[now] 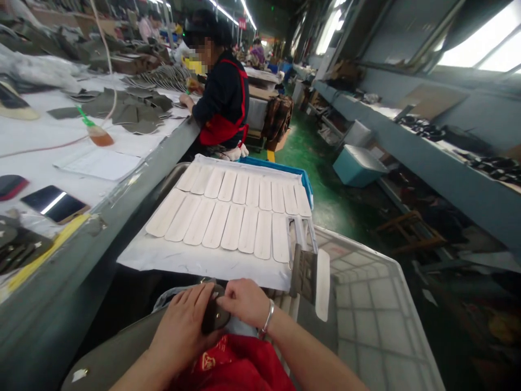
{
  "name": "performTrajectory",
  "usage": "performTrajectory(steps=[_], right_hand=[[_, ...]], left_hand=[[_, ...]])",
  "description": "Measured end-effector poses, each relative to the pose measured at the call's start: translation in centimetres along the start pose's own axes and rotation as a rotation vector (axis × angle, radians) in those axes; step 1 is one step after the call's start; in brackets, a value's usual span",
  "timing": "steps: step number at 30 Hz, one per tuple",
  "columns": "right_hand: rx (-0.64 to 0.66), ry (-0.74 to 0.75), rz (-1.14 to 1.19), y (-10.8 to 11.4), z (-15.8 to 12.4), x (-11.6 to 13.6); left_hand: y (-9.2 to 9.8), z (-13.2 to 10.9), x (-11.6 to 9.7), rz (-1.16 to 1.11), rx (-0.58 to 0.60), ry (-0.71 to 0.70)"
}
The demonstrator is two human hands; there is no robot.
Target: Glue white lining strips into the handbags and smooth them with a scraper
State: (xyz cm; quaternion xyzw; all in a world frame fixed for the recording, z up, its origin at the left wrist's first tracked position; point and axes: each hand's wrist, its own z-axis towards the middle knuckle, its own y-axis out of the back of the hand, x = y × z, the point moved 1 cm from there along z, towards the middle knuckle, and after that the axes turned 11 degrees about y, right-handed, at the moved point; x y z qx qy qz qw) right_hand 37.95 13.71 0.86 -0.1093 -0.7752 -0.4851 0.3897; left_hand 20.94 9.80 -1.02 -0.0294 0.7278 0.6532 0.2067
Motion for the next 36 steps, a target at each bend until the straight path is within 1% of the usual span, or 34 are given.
performTrajectory(steps=[8, 11, 16, 19, 23, 28, 33, 36], right_hand=[[0.028, 0.037, 0.044, 0.3, 0.0, 0.0], [0.053, 0.045, 0.075, 0.4, 0.1, -0.1], [0.024, 0.074, 0.152, 0.2, 0.0, -0.5], [0.023, 0.078, 0.195, 0.3, 0.0, -0.5], [0.047, 0.049, 0.133, 0.7, 0.4, -0.2], [0.119, 0.044, 0.082, 1.2, 1.0, 0.0], [0.159, 0.050, 0.096, 1.1, 1.3, -0.2], [0.167, 0.049, 0.058, 1.0, 1.3, -0.2]], left_hand=[[-0.4, -0.1, 0.1, -0.020, -0.039, -0.021], [-0.6, 0.0, 0.3, -0.059, -0.038, -0.003], [-1.0, 0.3, 0.4, -0.086, -0.036, -0.001], [-1.0, 0.4, 0.4, -0.083, -0.065, -0.015], [-0.8, 0.6, 0.3, -0.072, -0.080, -0.028], [-0.9, 0.6, 0.4, -0.075, -0.087, -0.032], [-0.7, 0.5, 0.5, -0.080, -0.066, -0.015], [-0.5, 0.6, 0.3, -0.091, -0.053, 0.002]])
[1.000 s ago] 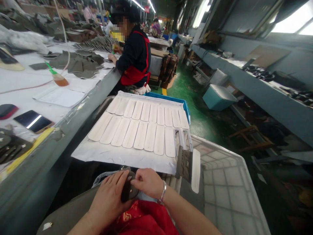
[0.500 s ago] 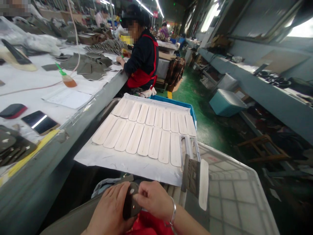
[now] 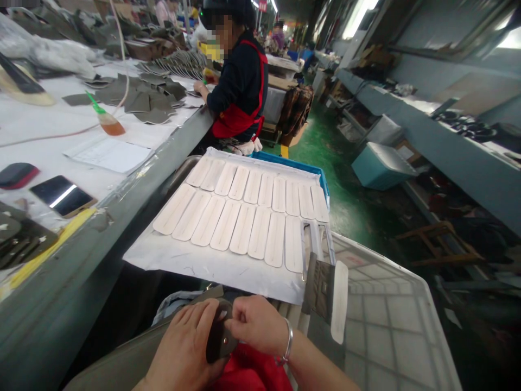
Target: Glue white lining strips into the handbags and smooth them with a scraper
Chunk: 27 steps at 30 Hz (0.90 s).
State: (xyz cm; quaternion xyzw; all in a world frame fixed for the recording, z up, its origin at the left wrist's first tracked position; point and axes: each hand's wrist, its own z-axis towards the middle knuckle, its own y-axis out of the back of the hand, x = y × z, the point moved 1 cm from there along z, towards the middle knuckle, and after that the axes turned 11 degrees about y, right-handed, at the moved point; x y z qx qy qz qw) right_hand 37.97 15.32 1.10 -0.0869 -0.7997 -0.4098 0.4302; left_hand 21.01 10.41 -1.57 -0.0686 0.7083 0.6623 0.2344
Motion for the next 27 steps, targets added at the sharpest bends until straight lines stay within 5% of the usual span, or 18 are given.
performTrajectory(steps=[7, 14, 21, 27], right_hand=[[0.043, 0.021, -0.318, -0.1, -0.2, 0.9], [-0.037, 0.042, -0.310, -0.9, -0.9, 0.3], [-0.188, -0.048, -0.057, -2.0, -1.6, -0.9], [-0.279, -0.056, 0.140, -3.5, -1.8, -2.1]], left_hand=[[0.5, 0.1, -0.5, 0.018, 0.021, 0.028], [1.3, -1.0, 1.4, -0.040, 0.098, -0.049], [1.8, -2.3, 0.1, -0.006, -0.112, -0.265], [0.3, -3.6, -0.9, -0.134, -0.218, -0.274]])
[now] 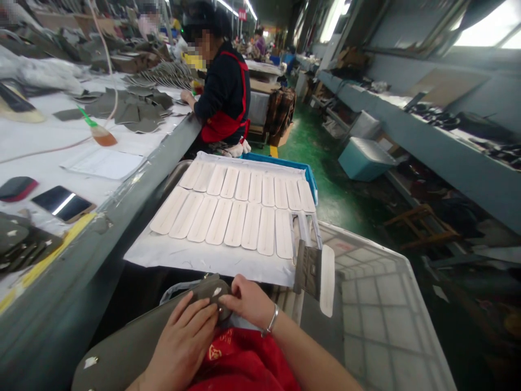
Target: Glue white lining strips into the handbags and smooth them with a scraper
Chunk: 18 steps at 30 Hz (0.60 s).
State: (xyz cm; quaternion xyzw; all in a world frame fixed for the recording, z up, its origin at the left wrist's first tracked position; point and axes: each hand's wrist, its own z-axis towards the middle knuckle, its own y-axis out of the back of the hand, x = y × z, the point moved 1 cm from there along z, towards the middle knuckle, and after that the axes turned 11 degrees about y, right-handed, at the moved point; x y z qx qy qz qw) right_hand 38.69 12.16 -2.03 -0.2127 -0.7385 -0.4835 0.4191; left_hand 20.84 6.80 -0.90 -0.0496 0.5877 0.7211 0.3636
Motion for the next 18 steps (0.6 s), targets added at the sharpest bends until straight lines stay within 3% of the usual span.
performTrajectory(steps=[4, 8, 13, 18], right_hand=[[-0.081, -0.024, 0.079, -1.0, -0.5, -0.5], [-0.140, -0.040, 0.195, -1.5, -0.7, -0.5], [-0.148, 0.012, 0.195, -0.8, -0.4, 0.4], [-0.094, 0.019, 0.139, -0.3, 0.0, 1.0]], left_hand=[[-0.9, -0.4, -0.1, 0.033, -0.055, -0.011], [-0.6, 0.2, -0.2, 0.121, -0.136, -0.068], [0.1, 0.7, 0.4, 0.257, -0.034, 0.034], [-0.2, 0.9, 1.8, 0.170, 0.047, 0.207]])
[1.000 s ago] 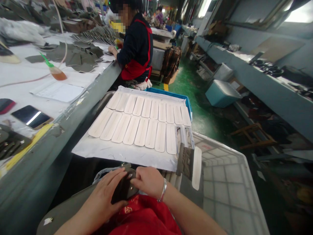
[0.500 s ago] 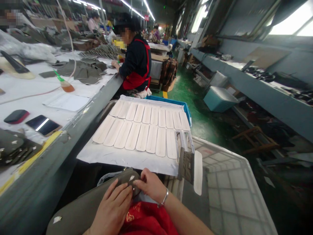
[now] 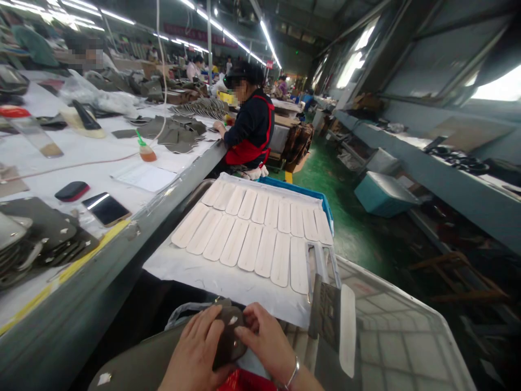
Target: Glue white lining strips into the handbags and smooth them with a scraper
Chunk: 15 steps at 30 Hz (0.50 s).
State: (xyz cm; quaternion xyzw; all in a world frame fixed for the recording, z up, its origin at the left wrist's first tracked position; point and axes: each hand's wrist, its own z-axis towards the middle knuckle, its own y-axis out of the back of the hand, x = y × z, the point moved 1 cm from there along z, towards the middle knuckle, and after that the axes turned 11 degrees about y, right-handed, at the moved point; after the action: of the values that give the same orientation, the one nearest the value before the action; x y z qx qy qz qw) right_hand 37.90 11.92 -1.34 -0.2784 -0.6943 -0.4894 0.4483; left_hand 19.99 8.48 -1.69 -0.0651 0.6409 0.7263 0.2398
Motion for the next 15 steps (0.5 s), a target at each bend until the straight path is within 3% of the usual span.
performTrajectory(steps=[10, 13, 15], right_hand=[[0.039, -0.058, 0.013, -0.3, 0.3, -0.4], [0.037, 0.045, -0.149, -0.3, 0.2, -0.3], [0.096, 0.224, -0.331, -0.4, 0.5, -0.3]], left_hand=[[0.0, 0.6, 0.1, -0.161, 0.072, 0.124], [0.6, 0.7, -0.2, -0.177, 0.115, 0.200], [1.1, 0.8, -0.4, -0.178, 0.134, 0.218]])
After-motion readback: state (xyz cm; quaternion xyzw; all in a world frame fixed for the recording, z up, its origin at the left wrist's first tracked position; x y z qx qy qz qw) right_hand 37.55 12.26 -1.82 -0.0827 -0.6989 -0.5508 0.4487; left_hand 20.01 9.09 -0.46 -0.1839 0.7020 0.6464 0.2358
